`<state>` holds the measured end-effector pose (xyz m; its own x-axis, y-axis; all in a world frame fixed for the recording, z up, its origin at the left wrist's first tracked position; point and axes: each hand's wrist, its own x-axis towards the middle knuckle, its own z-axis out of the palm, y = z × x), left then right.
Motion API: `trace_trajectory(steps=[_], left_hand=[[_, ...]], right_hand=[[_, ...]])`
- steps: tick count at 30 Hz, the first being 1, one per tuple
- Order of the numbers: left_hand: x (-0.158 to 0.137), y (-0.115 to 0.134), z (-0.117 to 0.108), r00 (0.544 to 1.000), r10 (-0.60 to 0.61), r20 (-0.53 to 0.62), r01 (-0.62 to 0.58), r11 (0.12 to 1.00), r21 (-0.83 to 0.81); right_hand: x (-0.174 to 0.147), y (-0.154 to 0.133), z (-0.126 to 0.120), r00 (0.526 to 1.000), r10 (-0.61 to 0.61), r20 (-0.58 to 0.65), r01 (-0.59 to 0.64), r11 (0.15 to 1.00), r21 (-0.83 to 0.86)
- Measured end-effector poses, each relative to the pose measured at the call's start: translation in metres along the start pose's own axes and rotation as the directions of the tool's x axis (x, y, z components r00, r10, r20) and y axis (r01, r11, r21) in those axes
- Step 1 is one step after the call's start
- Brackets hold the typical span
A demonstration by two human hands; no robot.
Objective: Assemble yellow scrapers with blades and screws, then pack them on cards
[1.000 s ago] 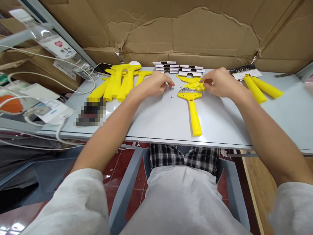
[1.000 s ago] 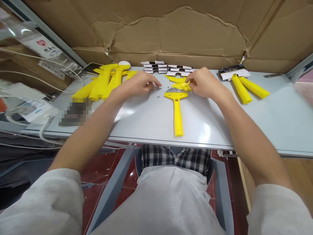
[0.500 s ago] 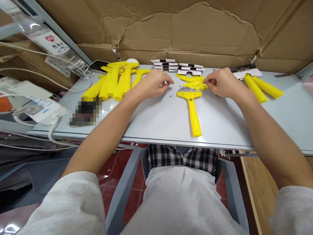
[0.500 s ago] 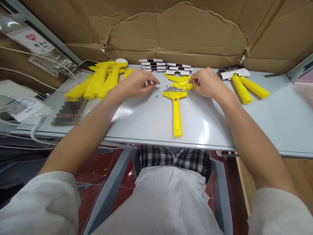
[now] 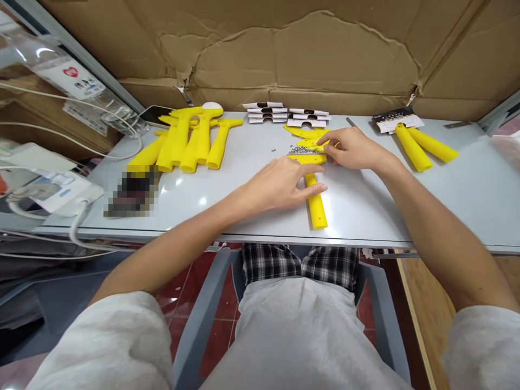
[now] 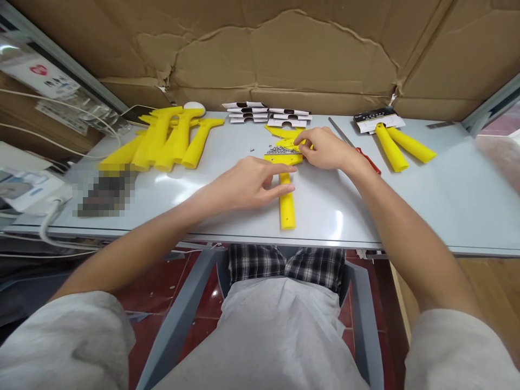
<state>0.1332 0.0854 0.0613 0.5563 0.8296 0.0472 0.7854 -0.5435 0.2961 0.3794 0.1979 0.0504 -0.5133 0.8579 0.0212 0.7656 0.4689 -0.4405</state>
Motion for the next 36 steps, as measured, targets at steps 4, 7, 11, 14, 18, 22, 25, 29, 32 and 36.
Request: trace_trajectory(steps=[4,7,11,14,18,22,25,29,32,36], left_hand=[[-0.002,-0.003,0.003,0.998,0.029,0.060,-0.028,1.000,-0.011],[-0.008,-0.002,0.003,0.998,0.032,0.063,-0.030,0.999,-0.027],[-0.017,-0.004,-0.004,0.995,0.031,0.095,-0.025,0.998,-0.062],[-0.023,-0.012,-0.013,0.991,0.049,0.126,-0.039,0.996,-0.076],[-0.029,-0.022,-0.021,0.982,0.048,0.180,-0.046,0.999,-0.017],[-0.032,-0.021,-0.023,0.980,0.038,0.194,-0.051,0.997,0.062],[-0.032,-0.012,-0.021,0.981,-0.013,0.195,-0.015,0.990,0.142],[-0.027,0.000,-0.015,0.986,-0.125,0.111,0.094,0.963,0.252],[-0.021,0.003,-0.008,0.983,-0.166,0.078,0.136,0.944,0.300],[-0.014,0.004,-0.001,0.981,-0.184,0.064,0.152,0.930,0.334]], right_hand=[[0.001,-0.002,0.001,1.000,0.012,0.018,-0.012,1.000,0.015],[0.001,-0.004,0.002,0.999,0.027,0.039,-0.028,0.999,0.015],[0.000,-0.002,0.002,1.000,0.026,-0.002,-0.026,1.000,0.010],[0.000,0.003,0.003,0.999,-0.005,-0.053,0.005,1.000,0.007],[0.002,0.009,0.005,0.995,-0.023,-0.101,0.021,1.000,-0.021],[0.002,0.010,0.006,0.993,-0.008,-0.121,0.001,0.998,-0.056],[0.001,0.011,0.005,0.990,-0.007,-0.142,-0.005,0.997,-0.082],[0.000,0.012,0.003,0.989,-0.013,-0.146,0.001,0.996,-0.084],[-0.001,0.010,0.002,0.990,-0.003,-0.141,-0.012,0.995,-0.102],[-0.002,0.010,0.000,0.992,-0.009,-0.129,-0.005,0.994,-0.105]])
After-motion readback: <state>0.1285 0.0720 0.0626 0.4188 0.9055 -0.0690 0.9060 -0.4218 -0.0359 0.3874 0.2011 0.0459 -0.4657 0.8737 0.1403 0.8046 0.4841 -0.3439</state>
